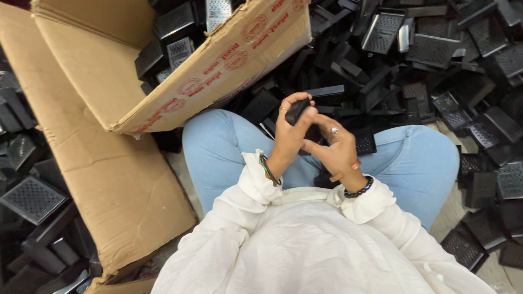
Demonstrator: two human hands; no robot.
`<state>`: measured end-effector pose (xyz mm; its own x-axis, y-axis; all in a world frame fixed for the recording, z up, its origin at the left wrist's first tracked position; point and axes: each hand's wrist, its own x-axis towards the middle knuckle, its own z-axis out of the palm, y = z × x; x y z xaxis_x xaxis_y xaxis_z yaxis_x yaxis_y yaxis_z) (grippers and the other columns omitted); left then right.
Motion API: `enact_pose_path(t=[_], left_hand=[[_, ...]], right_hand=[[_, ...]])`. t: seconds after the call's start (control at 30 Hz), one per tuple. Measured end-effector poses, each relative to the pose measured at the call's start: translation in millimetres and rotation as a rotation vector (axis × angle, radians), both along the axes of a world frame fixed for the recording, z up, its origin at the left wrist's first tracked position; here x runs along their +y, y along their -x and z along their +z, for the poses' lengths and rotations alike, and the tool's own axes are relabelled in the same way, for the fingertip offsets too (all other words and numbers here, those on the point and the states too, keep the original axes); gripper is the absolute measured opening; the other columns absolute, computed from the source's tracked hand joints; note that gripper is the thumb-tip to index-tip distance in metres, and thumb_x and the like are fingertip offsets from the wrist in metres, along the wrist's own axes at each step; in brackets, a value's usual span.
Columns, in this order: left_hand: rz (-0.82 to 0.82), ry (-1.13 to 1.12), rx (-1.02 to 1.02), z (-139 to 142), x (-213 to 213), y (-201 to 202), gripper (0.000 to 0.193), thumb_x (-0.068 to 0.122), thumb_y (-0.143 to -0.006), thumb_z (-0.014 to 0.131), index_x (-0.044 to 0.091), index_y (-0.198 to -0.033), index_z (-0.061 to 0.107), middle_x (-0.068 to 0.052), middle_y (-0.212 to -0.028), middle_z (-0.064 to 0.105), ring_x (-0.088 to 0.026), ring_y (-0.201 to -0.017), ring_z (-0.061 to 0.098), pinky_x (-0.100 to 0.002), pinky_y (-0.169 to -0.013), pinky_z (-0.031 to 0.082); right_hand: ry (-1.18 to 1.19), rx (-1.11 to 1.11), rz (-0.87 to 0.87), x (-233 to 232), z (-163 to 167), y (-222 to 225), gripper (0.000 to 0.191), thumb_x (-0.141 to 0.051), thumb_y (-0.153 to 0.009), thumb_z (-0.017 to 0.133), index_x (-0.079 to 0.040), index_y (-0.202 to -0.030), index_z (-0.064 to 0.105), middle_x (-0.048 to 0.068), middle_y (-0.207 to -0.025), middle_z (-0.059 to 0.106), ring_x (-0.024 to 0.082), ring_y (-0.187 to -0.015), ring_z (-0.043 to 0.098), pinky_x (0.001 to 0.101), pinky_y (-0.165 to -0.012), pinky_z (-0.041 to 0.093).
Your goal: The person sits on the floor among large piles of black plastic grater-like components and handles them one at a time, turning each over in their hands before placing it into a cardboard box. A second person nearby also handles the parts.
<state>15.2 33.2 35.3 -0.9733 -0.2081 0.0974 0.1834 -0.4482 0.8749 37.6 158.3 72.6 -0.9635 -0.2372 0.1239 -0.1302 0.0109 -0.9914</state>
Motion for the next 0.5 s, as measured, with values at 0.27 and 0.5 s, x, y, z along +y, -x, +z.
enact_pose_path(t=[0.27, 0.5], left_hand=[[-0.129, -0.304, -0.025, 13.3, -25.1, 7.1, 0.03, 0.002, -0.099, 0.065, 0.003, -0.128, 0.056, -0.013, -0.125, 0.065, -0.021, -0.113, 0.065, -0.035, -0.101, 0.054], [-0.286, -0.331, 0.016, 52.4, -37.1, 1.6, 0.04, 0.001, -0.092, 0.065, 0.003, -0.131, 0.054, -0.016, -0.128, 0.064, -0.024, -0.116, 0.065, -0.04, -0.105, 0.054]], right_hand=[[0.286, -0.256, 0.084, 10.9, -1.2, 11.0, 0.047, -0.004, -0.098, 0.063, 0.0, -0.143, 0.05, 0.013, -0.138, 0.063, 0.018, -0.126, 0.062, 0.0325, -0.107, 0.051], [0.516, -0.545, 0.229, 16.4, -1.9, 16.3, 0.034, -0.006, -0.101, 0.064, 0.007, -0.132, 0.061, 0.014, -0.122, 0.07, 0.023, -0.109, 0.071, 0.0418, -0.098, 0.059]])
